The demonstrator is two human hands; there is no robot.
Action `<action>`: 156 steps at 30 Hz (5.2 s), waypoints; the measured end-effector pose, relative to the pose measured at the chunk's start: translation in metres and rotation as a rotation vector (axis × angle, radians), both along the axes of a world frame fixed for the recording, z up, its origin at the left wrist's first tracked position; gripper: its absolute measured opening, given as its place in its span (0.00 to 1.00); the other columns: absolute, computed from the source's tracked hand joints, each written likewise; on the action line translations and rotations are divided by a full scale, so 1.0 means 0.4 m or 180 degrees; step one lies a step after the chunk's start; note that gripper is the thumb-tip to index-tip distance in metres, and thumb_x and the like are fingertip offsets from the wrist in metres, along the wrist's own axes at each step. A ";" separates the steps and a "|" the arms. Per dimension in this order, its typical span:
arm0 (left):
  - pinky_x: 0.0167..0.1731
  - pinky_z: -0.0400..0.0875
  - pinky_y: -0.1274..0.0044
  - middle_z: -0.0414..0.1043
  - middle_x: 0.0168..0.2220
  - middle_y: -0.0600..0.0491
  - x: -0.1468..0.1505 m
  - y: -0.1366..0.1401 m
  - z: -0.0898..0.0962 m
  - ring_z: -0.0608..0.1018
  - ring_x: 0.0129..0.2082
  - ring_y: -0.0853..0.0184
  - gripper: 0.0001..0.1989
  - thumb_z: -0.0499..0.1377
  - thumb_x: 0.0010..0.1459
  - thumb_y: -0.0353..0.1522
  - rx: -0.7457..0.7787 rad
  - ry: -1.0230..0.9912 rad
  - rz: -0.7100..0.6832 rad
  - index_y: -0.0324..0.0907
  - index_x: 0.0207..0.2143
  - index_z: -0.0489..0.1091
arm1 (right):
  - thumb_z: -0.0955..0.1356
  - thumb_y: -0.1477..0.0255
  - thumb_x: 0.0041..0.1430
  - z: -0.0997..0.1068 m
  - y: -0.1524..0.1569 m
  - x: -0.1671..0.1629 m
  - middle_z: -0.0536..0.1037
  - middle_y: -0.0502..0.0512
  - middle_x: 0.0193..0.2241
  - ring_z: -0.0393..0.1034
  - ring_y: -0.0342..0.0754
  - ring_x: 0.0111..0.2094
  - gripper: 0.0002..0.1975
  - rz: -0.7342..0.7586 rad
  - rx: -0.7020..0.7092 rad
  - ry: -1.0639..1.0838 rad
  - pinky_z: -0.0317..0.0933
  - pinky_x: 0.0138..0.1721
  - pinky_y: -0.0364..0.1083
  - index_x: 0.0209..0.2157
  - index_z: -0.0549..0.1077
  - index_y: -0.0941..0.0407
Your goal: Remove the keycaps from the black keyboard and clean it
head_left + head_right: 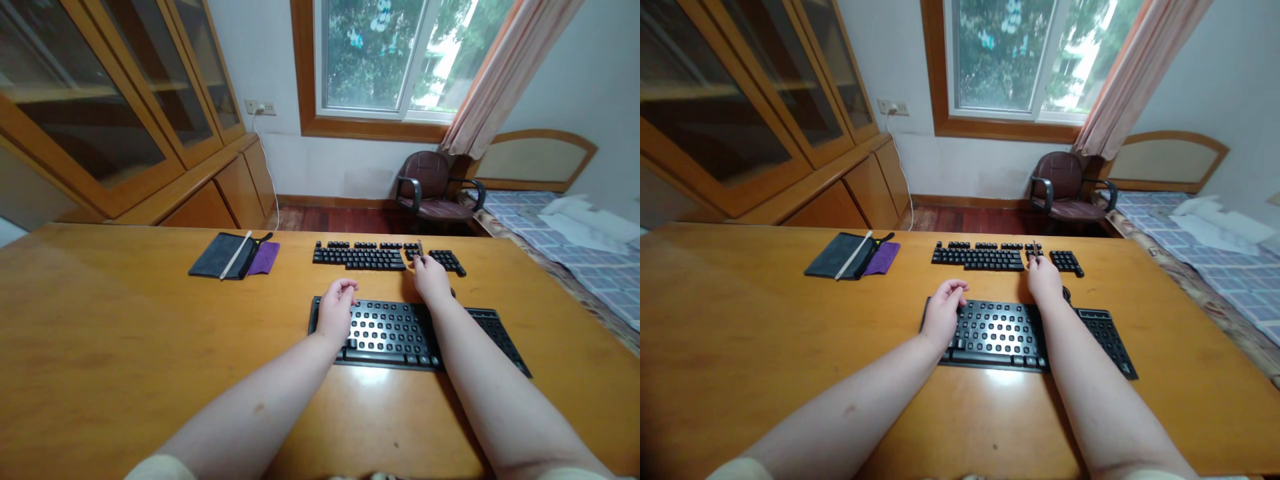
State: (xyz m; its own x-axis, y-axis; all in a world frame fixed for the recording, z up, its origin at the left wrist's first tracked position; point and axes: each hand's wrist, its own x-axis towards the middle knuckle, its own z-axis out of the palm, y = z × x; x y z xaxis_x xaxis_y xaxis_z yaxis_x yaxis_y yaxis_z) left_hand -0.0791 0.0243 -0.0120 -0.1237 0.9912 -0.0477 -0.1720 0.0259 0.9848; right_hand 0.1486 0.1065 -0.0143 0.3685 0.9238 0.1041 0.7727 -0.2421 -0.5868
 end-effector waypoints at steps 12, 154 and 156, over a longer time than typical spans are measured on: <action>0.33 0.66 0.78 0.72 0.34 0.52 0.000 -0.001 0.005 0.70 0.26 0.73 0.07 0.53 0.55 0.31 -0.0057 0.0039 -0.0008 0.40 0.35 0.70 | 0.57 0.60 0.60 -0.006 0.008 0.002 0.74 0.57 0.23 0.68 0.50 0.27 0.20 0.0116 -0.0004 0.0021 0.57 0.32 0.46 0.30 0.73 0.57; 0.25 0.62 0.79 0.67 0.22 0.56 0.008 -0.011 0.011 0.66 0.22 0.72 0.12 0.62 0.49 0.34 0.0170 0.1171 -0.0760 0.39 0.37 0.76 | 0.65 0.65 0.59 0.020 -0.168 -0.210 0.73 0.52 0.22 0.68 0.46 0.26 0.14 0.1984 0.1644 0.1659 0.62 0.32 0.46 0.23 0.71 0.55; 0.27 0.63 0.79 0.70 0.24 0.55 0.007 -0.011 0.011 0.68 0.23 0.72 0.12 0.61 0.51 0.35 0.0133 0.1114 -0.0808 0.39 0.37 0.76 | 0.65 0.65 0.58 0.020 -0.167 -0.212 0.74 0.52 0.23 0.69 0.46 0.27 0.13 0.2115 0.1652 0.1635 0.62 0.32 0.46 0.23 0.72 0.55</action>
State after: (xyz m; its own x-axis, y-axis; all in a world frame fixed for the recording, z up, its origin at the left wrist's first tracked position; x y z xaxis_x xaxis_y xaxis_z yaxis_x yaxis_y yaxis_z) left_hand -0.0761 0.0198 -0.0075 0.1226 0.9924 -0.0054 0.1793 -0.0168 0.9837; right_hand 0.0639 0.0396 -0.0061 -0.0948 0.8442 0.5277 0.2797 0.5313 -0.7997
